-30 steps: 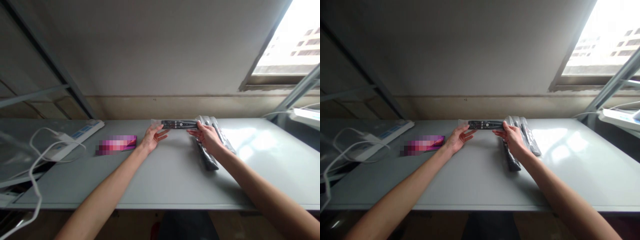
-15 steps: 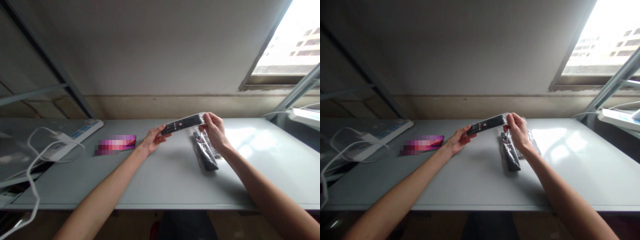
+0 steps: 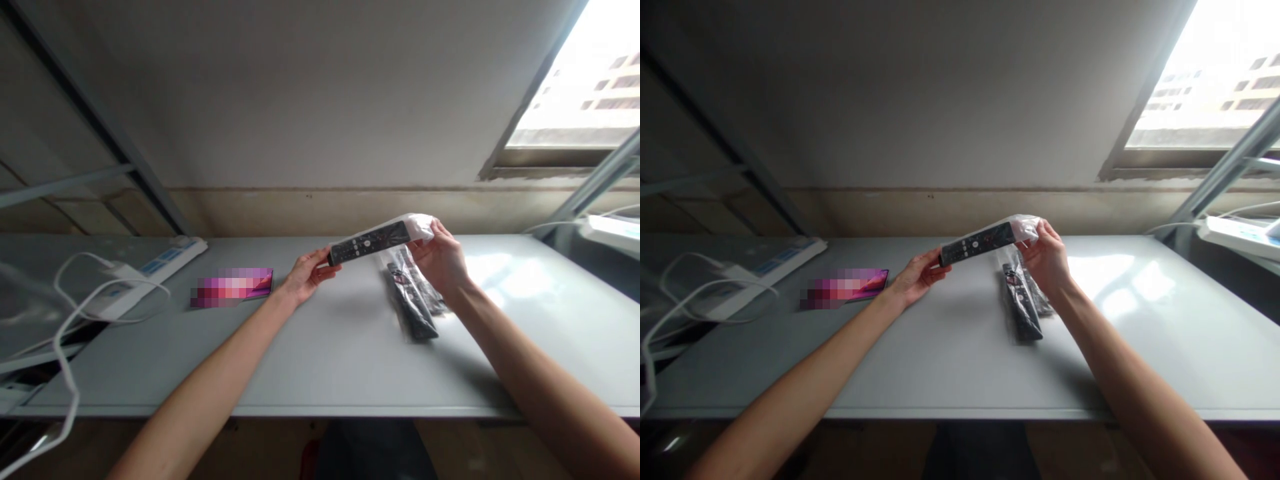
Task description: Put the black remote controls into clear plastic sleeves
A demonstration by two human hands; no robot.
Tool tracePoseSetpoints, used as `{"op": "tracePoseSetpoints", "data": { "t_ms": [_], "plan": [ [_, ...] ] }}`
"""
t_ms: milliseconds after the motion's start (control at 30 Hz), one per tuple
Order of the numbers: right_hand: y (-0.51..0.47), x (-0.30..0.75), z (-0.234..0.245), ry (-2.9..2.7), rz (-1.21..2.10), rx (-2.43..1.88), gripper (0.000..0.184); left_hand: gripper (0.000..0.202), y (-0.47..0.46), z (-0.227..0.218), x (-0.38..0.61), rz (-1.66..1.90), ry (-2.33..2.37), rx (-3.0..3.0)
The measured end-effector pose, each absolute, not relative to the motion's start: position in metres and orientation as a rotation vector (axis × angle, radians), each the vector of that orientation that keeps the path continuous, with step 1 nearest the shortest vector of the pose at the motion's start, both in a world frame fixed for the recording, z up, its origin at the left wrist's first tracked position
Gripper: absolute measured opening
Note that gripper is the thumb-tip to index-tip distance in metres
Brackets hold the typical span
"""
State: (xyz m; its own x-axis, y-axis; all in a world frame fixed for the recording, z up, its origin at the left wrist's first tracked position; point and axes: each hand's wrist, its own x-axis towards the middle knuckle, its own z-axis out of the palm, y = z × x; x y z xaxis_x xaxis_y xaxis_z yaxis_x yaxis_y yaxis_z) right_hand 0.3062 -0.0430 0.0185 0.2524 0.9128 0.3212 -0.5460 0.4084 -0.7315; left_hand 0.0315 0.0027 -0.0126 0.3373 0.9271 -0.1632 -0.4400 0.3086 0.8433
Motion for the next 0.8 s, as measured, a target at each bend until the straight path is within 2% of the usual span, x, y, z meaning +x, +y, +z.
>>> {"op": "tracePoseSetpoints", "data": {
  "t_ms": [67,200,600,733,800],
  "plan": [
    [-0.042,0.305,0.017,-0.828,1.082,-0.578,0.006,0.03,0.003,-0.014,0.032,0.998,0.725,0.819],
    [-0.043,0.302,0.015,-0.897,1.096,-0.624,0.014,0.025,0.005,-0.016,0.032,1.009,0.771,0.871],
    [-0.031,0.327,0.0,-0.647,0.755,-0.887,0.002,0.018,0.003,-0.019,0.034,1.031,0.839,0.996],
    [-0.02,0.348,-0.009,-0.428,0.615,-0.942,0.011,0.014,0.004,-0.019,0.033,1.075,0.824,0.857],
    [-0.015,0.357,-0.012,-0.351,0.618,-0.916,0.014,0.019,0.001,-0.019,0.034,1.042,0.707,0.817]
  ]
}}
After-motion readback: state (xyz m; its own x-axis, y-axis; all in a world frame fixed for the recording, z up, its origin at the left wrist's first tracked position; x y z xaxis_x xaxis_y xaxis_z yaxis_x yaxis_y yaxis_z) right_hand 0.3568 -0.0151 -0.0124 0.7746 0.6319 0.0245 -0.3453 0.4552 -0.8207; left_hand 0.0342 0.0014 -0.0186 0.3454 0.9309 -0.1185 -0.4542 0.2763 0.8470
